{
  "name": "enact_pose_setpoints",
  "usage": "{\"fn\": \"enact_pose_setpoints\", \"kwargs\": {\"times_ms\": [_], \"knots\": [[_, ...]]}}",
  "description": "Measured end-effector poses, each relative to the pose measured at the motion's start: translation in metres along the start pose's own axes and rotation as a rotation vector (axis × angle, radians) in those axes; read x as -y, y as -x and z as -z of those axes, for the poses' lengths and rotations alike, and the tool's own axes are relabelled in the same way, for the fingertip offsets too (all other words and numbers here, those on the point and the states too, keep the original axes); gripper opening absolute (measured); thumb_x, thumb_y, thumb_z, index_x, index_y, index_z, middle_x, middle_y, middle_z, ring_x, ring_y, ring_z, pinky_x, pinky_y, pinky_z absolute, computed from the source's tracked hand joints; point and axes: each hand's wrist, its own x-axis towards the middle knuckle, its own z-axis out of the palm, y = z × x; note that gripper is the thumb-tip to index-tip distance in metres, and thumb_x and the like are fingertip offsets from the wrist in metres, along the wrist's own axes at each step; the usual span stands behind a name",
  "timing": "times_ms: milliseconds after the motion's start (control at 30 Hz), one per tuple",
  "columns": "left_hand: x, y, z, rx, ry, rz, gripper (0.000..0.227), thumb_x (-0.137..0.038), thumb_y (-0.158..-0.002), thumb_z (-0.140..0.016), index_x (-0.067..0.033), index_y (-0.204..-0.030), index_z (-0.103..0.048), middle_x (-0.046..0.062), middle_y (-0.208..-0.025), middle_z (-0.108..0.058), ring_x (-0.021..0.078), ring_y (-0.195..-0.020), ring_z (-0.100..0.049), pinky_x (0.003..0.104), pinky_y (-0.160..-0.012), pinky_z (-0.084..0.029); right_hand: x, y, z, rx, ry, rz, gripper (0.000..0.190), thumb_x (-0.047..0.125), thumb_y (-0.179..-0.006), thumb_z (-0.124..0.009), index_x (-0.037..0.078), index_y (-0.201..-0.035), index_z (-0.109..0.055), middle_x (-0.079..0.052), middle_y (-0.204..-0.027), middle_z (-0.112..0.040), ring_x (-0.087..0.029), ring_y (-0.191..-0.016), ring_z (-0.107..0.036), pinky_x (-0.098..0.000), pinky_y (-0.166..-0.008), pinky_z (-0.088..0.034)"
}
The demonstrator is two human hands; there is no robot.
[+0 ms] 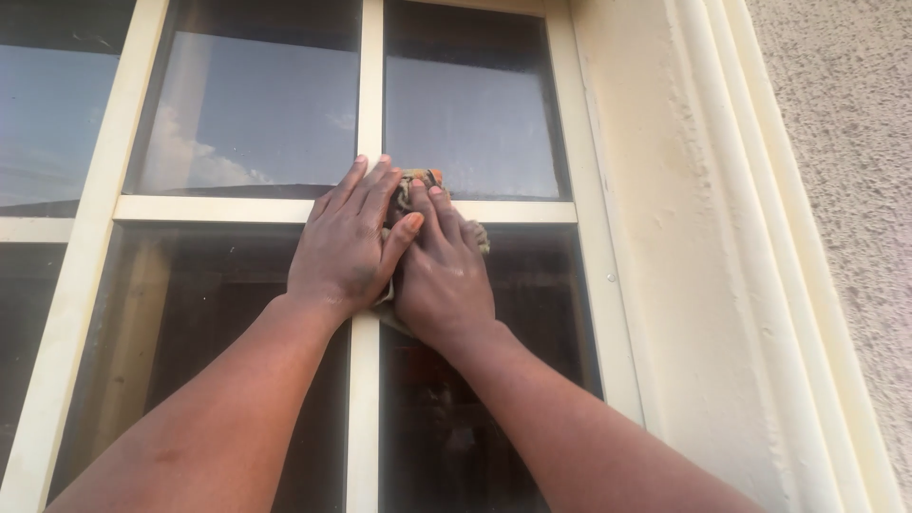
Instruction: Cleaning an exterior window pane and frame using a cloth.
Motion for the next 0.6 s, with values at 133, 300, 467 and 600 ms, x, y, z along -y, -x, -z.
{"fn": "enact_pose_setpoints", "kwargs": {"times_ms": [133,300,467,600], "knots": [[-0.001,0.000,0.009,0.040,-0.002,0.056,0.068,-0.058,-0.110,-0.027,-0.0054,-0.147,-0.048,0.018,-0.155,-0.051,0.0330,-0.147,-0.044,0.047,-0.111,-0.041,0.019,0.018,0.022,0.050,-0.016,0.033,0.054,0.018,-0.085,-0.052,-0.001,-0.134,-0.062,-0.026,-0.145,-0.052,-0.045,-0.130,-0.054,-0.0500,-0.095,-0.048],[-0.010,0.009,0.012,0.073,-0.068,0.091,0.067,-0.057,-0.112,-0.027,-0.0052,-0.147,-0.051,0.017,-0.155,-0.051,0.0323,-0.145,-0.046,0.047,-0.119,-0.035,0.039,0.061,0.061,0.135,-0.214,0.040,0.045,0.008,-0.093,-0.041,0.002,-0.136,-0.055,-0.018,-0.123,-0.056,-0.043,-0.116,-0.061,-0.0479,-0.096,-0.049],[-0.021,0.017,0.008,0.035,-0.076,0.104,0.058,-0.043,-0.109,-0.038,-0.0024,-0.148,-0.051,0.015,-0.159,-0.048,0.0314,-0.145,-0.045,0.047,-0.120,-0.032,0.040,0.054,0.071,0.160,-0.462,-0.087,0.051,0.014,-0.098,-0.047,-0.013,-0.141,-0.049,-0.031,-0.131,-0.055,-0.051,-0.127,-0.054,-0.0547,-0.103,-0.044],[-0.019,0.019,0.006,-0.022,-0.066,0.132,0.046,-0.028,-0.105,-0.048,-0.0051,-0.143,-0.057,0.007,-0.156,-0.053,0.0246,-0.142,-0.047,0.043,-0.117,-0.033,0.034,0.029,0.052,0.185,-0.391,-0.112,0.051,0.015,-0.097,-0.050,-0.018,-0.137,-0.051,-0.038,-0.142,-0.052,-0.049,-0.140,-0.048,-0.0560,-0.108,-0.039]]}}
